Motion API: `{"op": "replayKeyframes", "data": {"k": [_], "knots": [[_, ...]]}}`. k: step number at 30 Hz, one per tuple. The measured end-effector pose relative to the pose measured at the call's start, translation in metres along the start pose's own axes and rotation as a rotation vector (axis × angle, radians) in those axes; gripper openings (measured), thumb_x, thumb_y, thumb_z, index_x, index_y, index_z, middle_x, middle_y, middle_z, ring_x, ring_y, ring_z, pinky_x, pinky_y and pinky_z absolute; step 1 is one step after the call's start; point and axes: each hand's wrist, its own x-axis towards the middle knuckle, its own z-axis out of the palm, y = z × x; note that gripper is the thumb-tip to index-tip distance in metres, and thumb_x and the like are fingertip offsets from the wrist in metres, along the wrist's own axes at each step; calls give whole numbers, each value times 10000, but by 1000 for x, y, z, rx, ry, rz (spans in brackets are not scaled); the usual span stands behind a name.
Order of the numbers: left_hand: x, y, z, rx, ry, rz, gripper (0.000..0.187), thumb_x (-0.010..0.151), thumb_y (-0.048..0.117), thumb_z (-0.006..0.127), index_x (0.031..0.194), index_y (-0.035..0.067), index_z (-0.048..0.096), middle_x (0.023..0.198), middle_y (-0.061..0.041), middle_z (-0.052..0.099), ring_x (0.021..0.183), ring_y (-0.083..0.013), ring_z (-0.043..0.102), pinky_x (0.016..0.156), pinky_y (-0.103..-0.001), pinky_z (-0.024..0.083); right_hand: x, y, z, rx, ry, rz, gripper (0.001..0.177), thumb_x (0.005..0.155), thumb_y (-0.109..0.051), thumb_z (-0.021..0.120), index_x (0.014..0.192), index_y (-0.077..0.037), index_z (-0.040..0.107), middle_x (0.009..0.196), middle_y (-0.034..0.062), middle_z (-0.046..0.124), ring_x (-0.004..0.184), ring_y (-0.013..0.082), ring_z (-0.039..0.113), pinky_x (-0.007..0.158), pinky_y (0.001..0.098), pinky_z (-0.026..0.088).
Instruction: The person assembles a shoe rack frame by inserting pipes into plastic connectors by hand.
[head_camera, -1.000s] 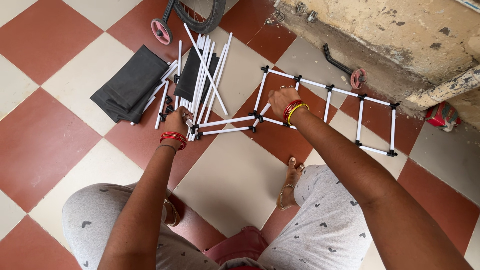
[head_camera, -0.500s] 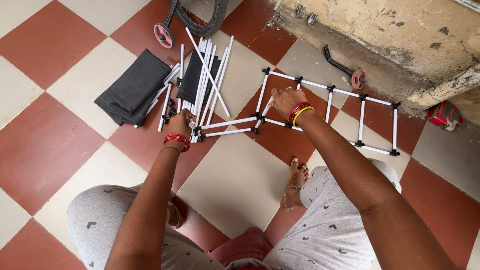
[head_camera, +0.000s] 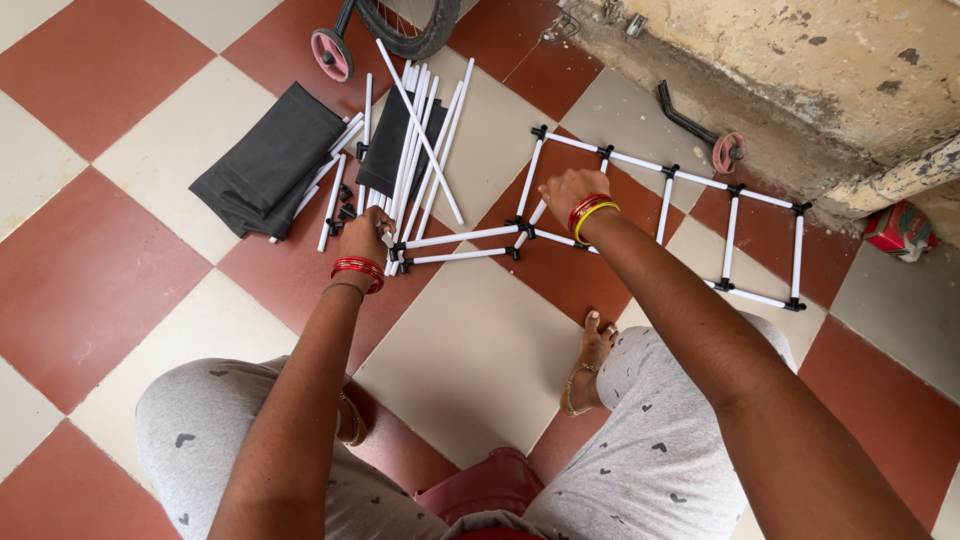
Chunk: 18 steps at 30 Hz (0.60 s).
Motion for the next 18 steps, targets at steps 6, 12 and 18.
{"op": "replayKeyframes", "data": {"k": [6, 12, 18], "knots": [[2, -3, 0, 9, -3, -29, 130, 948, -50, 624, 950, 48, 710, 953, -158, 755, 895, -283, 742, 748, -421, 578, 22, -18, 10, 225, -24, 258, 517, 1109, -415, 361, 1017, -106, 765, 896, 115, 747, 889, 289, 740, 750, 441, 601], [14, -13, 6, -25, -15, -27, 167, 939, -77, 602, 982, 48, 704, 971, -131, 766, 905, -252, 753, 756, -391, 596, 11, 0, 11, 173, 43, 106, 482, 1067, -503, 421, 1060, -146, 746, 895, 102, 759, 922, 266, 725, 719, 424, 581], [10, -7, 4, -5, -23, -38, 150, 950, -63, 611, 977, 47, 711, 981, -142, 763, 927, -260, 749, 760, -406, 586, 7, 9, 15, 0, 163, -54, 393, 1031, -459, 496, 1049, -138, 722, 832, 73, 761, 879, 238, 724, 671, 405, 568]]}}
